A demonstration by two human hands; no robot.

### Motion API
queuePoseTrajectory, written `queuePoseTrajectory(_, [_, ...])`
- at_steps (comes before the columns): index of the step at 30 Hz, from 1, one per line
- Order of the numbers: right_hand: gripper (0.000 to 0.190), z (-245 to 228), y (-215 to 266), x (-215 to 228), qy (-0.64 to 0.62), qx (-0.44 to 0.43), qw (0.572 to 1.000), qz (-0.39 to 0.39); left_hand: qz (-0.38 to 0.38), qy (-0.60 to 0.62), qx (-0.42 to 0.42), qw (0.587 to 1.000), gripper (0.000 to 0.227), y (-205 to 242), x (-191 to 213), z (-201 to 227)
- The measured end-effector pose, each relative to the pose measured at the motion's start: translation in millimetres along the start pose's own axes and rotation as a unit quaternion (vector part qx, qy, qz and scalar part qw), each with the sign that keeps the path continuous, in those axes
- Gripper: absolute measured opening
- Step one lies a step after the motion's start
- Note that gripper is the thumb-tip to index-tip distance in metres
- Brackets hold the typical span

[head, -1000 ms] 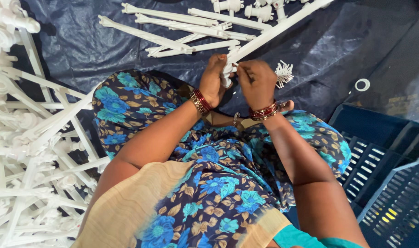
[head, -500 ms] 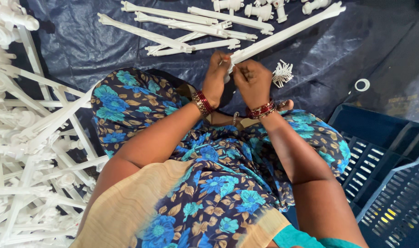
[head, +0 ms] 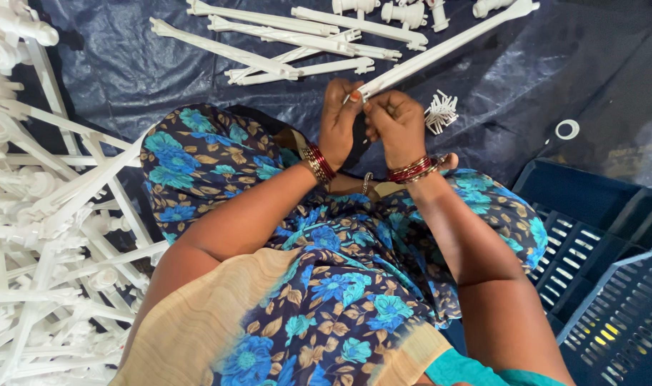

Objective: The person sits on a tarp and assembles white plastic components by hand. They pick up a long plastic rod and a smaller connector piece, then press them together to form a joint. The person repeats this process with multiple parts, placing the assembled units into a pile.

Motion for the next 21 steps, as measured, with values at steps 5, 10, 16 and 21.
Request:
queuePoseTrajectory(5, [0.011,-7,7,-4,0.115,0.169,0.979,-0.001,0.026,-0.023,-0.06,0.998,0.023,2,-2,12])
queuePoseTrajectory(10, [0.009,4,4,-3,-0.146,-0.082,0.985,-0.032,0.028,-0.071,-0.144,0.987,0.023,4,-3,28])
queuePoseTrajectory(16, [0.02,-27,4,-7,0.041,-0.002,0.998,-0.042,-0.004,-0.104,-0.113,0.988,0.019,-13,-1,22])
queuePoseTrajectory(21, [0.05,-88,20,10,0.443,0.526,0.724,0.049,-0.068,-0.068,-0.033,0.995,0.013,-33,6,8])
Point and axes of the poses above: each hand's wrist, its own y-axis away from the middle knuckle, its own x-axis out of the back of the hand, z = x × y, the point moved 2 cm from there along -y, towards the middle knuckle, and after that the axes turned 12 degrees about z, right-handed, at the moved point
